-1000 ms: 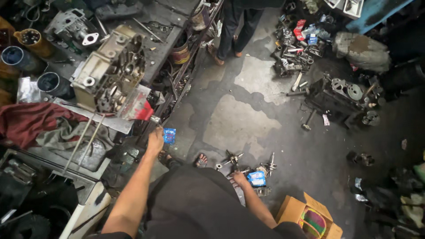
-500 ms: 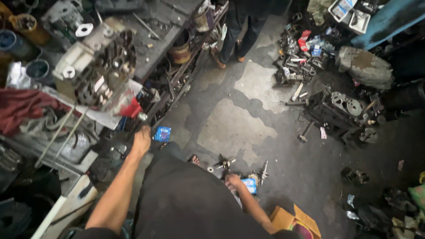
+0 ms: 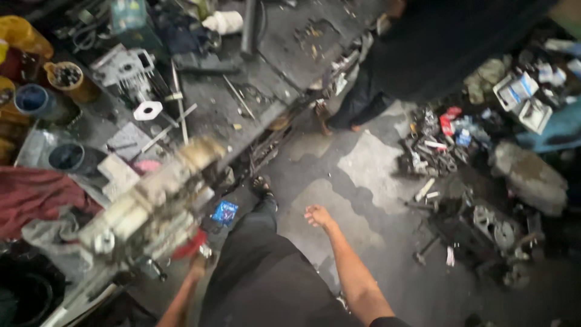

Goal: The person works on a motorcycle engine crankcase clamped in a bench vise, removing fasteners by hand and with a socket wrench and spanner. They collect the removed bolts in a metal bowl, sort through the bolts, and continue loosening parts of the casing.

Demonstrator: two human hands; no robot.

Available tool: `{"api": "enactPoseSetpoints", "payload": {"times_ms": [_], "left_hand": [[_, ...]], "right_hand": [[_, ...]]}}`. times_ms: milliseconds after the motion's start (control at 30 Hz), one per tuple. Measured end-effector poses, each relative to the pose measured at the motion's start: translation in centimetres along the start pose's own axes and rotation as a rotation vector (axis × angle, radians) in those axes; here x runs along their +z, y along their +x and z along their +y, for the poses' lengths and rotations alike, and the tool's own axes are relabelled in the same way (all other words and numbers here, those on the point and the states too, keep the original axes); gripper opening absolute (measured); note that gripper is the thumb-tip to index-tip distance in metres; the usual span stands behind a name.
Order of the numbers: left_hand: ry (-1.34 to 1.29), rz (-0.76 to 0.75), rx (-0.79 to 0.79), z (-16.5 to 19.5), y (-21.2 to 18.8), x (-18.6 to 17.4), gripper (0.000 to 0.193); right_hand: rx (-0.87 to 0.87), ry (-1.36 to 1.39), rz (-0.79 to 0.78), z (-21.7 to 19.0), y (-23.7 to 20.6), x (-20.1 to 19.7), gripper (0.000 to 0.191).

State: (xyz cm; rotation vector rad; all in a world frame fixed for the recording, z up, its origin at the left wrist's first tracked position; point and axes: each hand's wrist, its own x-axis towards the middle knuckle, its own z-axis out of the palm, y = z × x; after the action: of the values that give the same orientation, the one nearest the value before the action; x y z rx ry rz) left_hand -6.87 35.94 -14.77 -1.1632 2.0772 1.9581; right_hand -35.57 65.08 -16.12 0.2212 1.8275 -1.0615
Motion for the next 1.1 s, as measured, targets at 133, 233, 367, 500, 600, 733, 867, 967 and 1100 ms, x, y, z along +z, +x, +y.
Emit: {"api": "enactPoseSetpoints", "payload": {"times_ms": [133, 233, 367, 500, 600, 733, 867, 967, 1100], "left_hand": [[-0.002, 0.027, -0.017, -4.3, 1.0, 0.5, 0.030], [-0.124, 0.065, 0.199, -4.4, 2.2, 2.2, 0.033], [-0.172, 0.096, 0.167, 0.3, 8.4, 7.5, 0.043], [-0.168, 0.138, -0.344, 6.8, 12.8, 10.9, 0.045], [-0.205, 0.192, -0.643, 9.1, 14.5, 12.5, 0.049], [-0.238, 0.373, -1.028, 8.3, 14.1, 15.1, 0.055], [-0.377, 0.545, -1.205, 8.7, 10.4, 18.8, 0.056], [-0.486, 0.580, -1.110, 10.9, 9.1, 22.5, 0.051], [-0.523, 0.608, -0.943, 15.7, 9.7, 28.0, 0.045]], "right_hand": [[-0.055, -0.039, -0.031, -9.6, 7.4, -3.1, 0.030], [-0.036, -0.169, -0.124, -15.3, 12.3, -4.7, 0.028], [-0.042, -0.208, -0.172, -21.9, 19.2, -6.9, 0.024], [-0.035, -0.376, -0.158, -27.1, 25.5, -8.8, 0.032], [-0.555, -0.686, -0.088, -30.5, 29.7, -10.1, 0.040], [-0.294, -0.594, -0.145, -34.6, 35.3, -11.1, 0.038], [-0.158, -0.501, -0.203, -37.6, 39.3, -11.2, 0.037], [-0.087, -0.405, -0.236, -39.5, 41.4, -10.6, 0.036], [-0.003, -0.275, -0.276, -41.9, 42.8, -9.6, 0.035]]}}
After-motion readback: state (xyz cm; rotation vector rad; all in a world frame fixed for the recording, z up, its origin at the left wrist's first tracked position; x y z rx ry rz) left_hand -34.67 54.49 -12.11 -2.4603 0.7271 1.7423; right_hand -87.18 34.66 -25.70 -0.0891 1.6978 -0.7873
